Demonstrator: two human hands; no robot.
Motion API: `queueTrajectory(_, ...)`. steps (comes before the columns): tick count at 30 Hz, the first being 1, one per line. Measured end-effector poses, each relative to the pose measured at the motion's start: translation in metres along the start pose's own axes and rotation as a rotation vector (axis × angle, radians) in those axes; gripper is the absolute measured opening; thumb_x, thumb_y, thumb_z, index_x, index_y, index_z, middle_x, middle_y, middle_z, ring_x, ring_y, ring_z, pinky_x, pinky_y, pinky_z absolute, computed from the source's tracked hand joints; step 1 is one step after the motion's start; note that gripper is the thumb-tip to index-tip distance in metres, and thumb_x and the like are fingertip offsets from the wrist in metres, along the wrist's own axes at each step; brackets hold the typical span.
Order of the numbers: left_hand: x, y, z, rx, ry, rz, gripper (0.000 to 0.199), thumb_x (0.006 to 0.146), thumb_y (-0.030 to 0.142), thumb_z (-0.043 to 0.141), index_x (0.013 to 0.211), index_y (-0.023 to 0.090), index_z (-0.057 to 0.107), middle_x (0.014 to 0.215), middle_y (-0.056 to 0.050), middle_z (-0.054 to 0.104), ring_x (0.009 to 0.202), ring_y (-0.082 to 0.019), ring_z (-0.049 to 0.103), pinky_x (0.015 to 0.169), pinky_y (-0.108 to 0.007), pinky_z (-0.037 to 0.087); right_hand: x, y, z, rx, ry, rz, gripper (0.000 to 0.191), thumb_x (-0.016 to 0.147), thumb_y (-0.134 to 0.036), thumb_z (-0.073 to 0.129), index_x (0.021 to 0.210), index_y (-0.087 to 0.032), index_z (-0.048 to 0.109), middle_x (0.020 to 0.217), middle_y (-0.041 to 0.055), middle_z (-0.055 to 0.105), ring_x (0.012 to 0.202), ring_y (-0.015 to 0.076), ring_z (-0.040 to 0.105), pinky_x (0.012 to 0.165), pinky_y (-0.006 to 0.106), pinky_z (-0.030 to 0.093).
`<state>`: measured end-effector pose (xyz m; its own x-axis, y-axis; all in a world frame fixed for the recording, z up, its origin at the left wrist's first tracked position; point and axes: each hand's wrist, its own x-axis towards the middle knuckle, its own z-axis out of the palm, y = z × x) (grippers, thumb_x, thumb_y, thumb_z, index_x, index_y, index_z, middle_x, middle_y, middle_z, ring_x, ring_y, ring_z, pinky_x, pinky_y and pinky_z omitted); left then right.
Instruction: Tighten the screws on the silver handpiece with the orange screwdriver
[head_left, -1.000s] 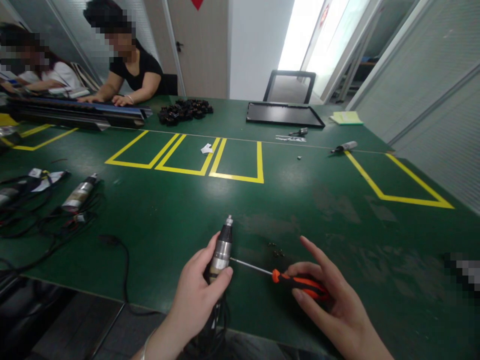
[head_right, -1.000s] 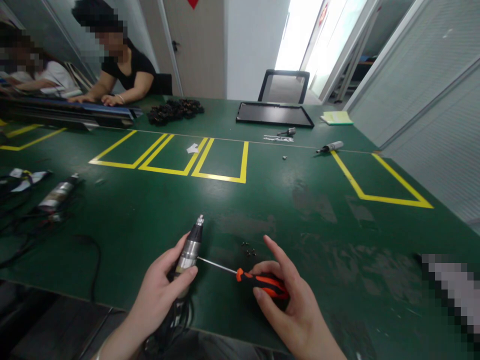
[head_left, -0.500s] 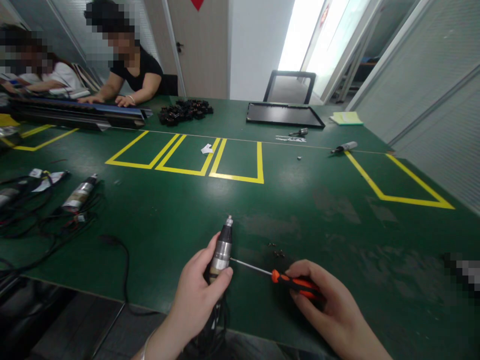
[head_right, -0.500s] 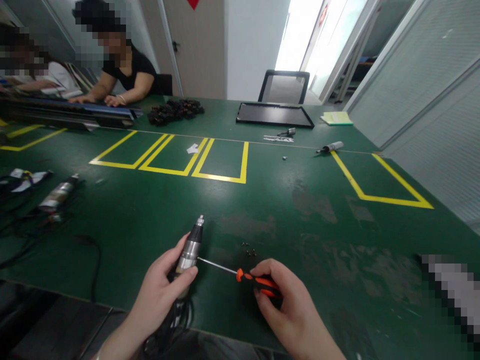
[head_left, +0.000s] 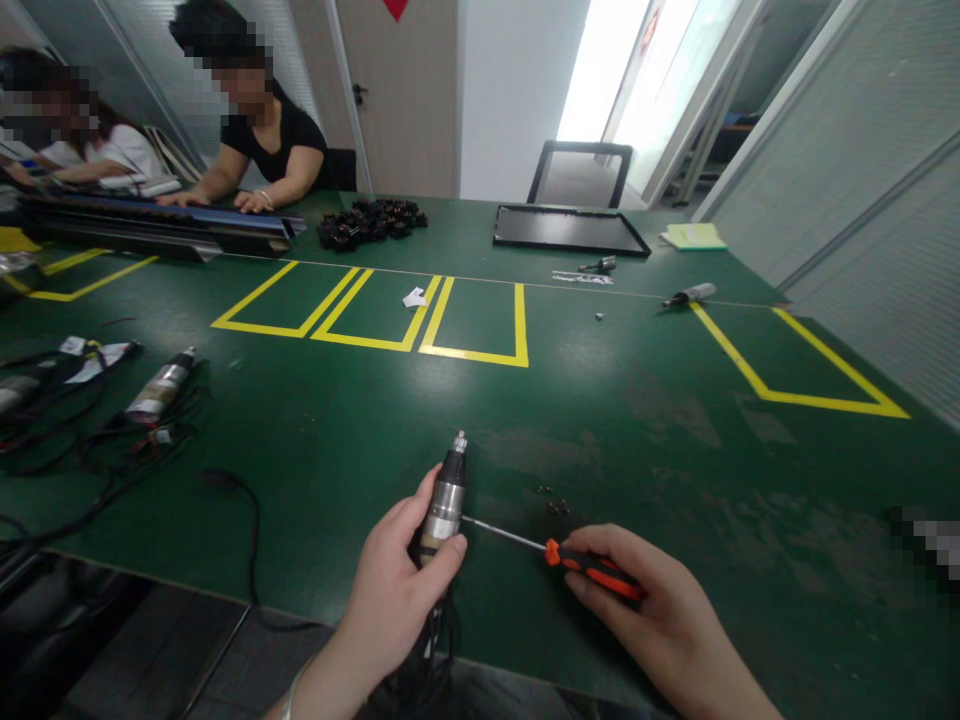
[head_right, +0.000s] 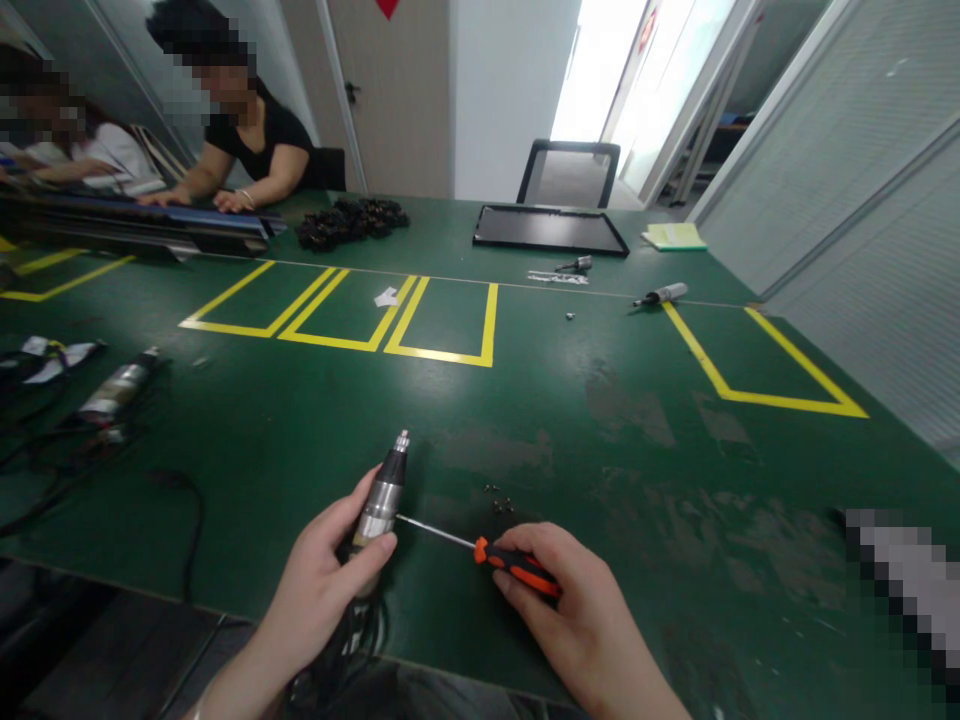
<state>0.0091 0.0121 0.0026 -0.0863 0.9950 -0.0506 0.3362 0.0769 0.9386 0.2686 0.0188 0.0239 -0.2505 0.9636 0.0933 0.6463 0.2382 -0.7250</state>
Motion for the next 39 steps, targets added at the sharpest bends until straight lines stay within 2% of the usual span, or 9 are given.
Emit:
queueTrajectory(6, 0.0013, 0.0016, 0.0001, -0.005, 0.007, 0.005, 0.062, 0.084, 0.035, 0.066, 0.143, 0.017, 0.060, 0.107, -0.008, 0.074, 0.102, -0.028, 0.066, 0.086, -0.035, 0.048, -0.0039, -0.0014, -0.0021, 0.015, -0.098, 0.035, 0.017, 0.087, -0.034, 0.068, 0.099, -0.024, 0.076, 0.090, 0.0027, 0.081, 0.078, 0.0193, 0.077, 0.070, 0.025, 0.059)
queueTrajectory(12, 0.0021, 0.0024, -0.0006, 0.006, 0.000, 0.014, 0.061, 0.084, 0.035, 0.066, 0.142, 0.018, 0.061, 0.108, -0.008, 0.074, 0.099, -0.028, 0.067, 0.086, -0.036, 0.048, -0.0070, -0.0019, -0.0050, 0.104, -0.058, 0.068, 0.035, 0.103, -0.040, 0.042, 0.104, -0.024, 0.073, 0.089, 0.0037, 0.078, 0.071, 0.0167, 0.072, 0.062, 0.023, 0.056)
queueTrajectory(17, 0.0008, 0.0023, -0.0008, 0.013, 0.004, 0.020, 0.061, 0.084, 0.036, 0.066, 0.142, 0.016, 0.061, 0.100, -0.007, 0.072, 0.091, -0.026, 0.065, 0.082, -0.035, 0.049, -0.0071, -0.0011, -0.0035, 0.055, 0.020, 0.038, 0.027, 0.096, -0.037, 0.053, 0.113, -0.023, 0.070, 0.081, 0.0026, 0.074, 0.067, 0.0169, 0.072, 0.057, 0.023, 0.056)
queueTrajectory(21, 0.0007, 0.0035, -0.0010, 0.016, 0.010, 0.023, 0.060, 0.084, 0.035, 0.066, 0.142, 0.018, 0.061, 0.093, -0.004, 0.070, 0.084, -0.023, 0.064, 0.078, -0.033, 0.048, -0.0075, 0.0020, -0.0039, 0.042, 0.080, 0.043, 0.030, 0.092, -0.036, 0.060, 0.117, -0.024, 0.070, 0.090, 0.0042, 0.076, 0.078, 0.0192, 0.076, 0.064, 0.024, 0.060)
queueTrajectory(24, 0.0005, 0.0035, -0.0012, 0.015, 0.005, 0.021, 0.059, 0.085, 0.034, 0.066, 0.142, 0.019, 0.061, 0.097, -0.005, 0.071, 0.088, -0.024, 0.065, 0.081, -0.034, 0.048, -0.0073, 0.0045, -0.0040, 0.031, 0.099, 0.042, 0.033, 0.089, -0.034, 0.066, 0.121, -0.026, 0.070, 0.100, 0.0047, 0.077, 0.085, 0.0203, 0.077, 0.073, 0.026, 0.062)
queueTrajectory(29, 0.0008, 0.0033, -0.0015, 0.016, 0.000, 0.021, 0.059, 0.085, 0.034, 0.067, 0.142, 0.019, 0.061, 0.106, -0.007, 0.073, 0.095, -0.026, 0.066, 0.083, -0.035, 0.049, -0.0051, 0.0028, -0.0037, 0.009, 0.134, -0.022, 0.035, 0.083, -0.026, 0.070, 0.118, -0.027, 0.072, 0.101, 0.0043, 0.076, 0.084, 0.0195, 0.075, 0.070, 0.025, 0.062)
queueTrajectory(32, 0.0009, 0.0039, -0.0015, 0.021, -0.003, 0.018, 0.060, 0.085, 0.034, 0.065, 0.143, 0.017, 0.060, 0.107, -0.008, 0.073, 0.096, -0.026, 0.066, 0.083, -0.035, 0.049, -0.0032, 0.0010, -0.0034, -0.008, 0.128, -0.052, 0.033, 0.081, -0.023, 0.071, 0.113, -0.028, 0.074, 0.101, 0.0045, 0.076, 0.085, 0.0189, 0.075, 0.074, 0.026, 0.062)
queueTrajectory(35, 0.0003, 0.0039, -0.0015, 0.030, -0.001, 0.013, 0.061, 0.085, 0.034, 0.065, 0.143, 0.017, 0.060, 0.105, -0.008, 0.073, 0.094, -0.026, 0.066, 0.082, -0.035, 0.049, -0.0027, 0.0009, -0.0035, -0.004, 0.088, -0.018, 0.034, 0.083, -0.030, 0.072, 0.117, -0.027, 0.075, 0.108, 0.0064, 0.078, 0.093, 0.0221, 0.077, 0.080, 0.030, 0.063)
queueTrajectory(39, 0.0002, 0.0029, -0.0010, 0.019, -0.007, 0.015, 0.060, 0.086, 0.035, 0.065, 0.143, 0.018, 0.060, 0.105, -0.007, 0.073, 0.098, -0.027, 0.066, 0.083, -0.034, 0.048, -0.0045, 0.0005, -0.0040, 0.064, 0.026, 0.046, 0.036, 0.095, -0.042, 0.059, 0.123, -0.026, 0.074, 0.101, 0.0066, 0.082, 0.084, 0.0213, 0.079, 0.071, 0.028, 0.064)
